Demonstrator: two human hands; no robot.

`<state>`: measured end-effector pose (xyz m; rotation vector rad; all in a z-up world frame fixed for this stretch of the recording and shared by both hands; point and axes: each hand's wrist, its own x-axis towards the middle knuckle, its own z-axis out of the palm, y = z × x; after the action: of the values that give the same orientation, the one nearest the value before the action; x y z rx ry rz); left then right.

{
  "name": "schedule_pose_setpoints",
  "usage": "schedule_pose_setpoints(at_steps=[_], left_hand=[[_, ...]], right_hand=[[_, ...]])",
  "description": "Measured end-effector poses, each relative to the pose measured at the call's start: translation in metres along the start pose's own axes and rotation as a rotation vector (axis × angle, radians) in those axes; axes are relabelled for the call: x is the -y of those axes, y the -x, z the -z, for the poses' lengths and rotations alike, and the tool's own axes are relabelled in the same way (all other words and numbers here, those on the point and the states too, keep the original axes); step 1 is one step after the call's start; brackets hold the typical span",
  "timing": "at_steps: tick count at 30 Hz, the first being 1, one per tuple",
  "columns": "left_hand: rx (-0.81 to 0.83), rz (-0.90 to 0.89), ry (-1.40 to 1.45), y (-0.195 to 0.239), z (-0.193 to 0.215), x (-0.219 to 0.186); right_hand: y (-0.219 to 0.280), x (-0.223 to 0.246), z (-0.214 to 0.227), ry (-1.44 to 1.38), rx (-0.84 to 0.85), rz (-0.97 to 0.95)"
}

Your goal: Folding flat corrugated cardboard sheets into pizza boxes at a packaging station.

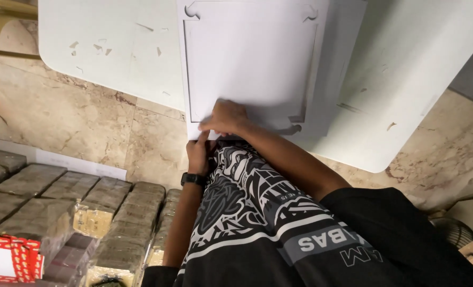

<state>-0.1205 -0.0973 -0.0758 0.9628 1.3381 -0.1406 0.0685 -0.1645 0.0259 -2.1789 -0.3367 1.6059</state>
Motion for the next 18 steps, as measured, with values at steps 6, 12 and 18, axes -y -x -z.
schedule_pose_setpoints(at_steps=[6,12,18], left_hand=[[0.01,-0.174,-0.288,0.01,0.003,-0.018],[-0.018,-0.117,-0.15,0.023,-0.011,-0.027],[-0.109,-0.165,-0.532,0.023,-0.014,-0.041]], right_hand=[[-0.006,-0.001,-0.007,0.139,-0.007,0.019],[-0.004,0.003,-0.005,0.189,0.002,0.002],[-0.006,0.0,-0.01,0.198,-0.04,0.007]])
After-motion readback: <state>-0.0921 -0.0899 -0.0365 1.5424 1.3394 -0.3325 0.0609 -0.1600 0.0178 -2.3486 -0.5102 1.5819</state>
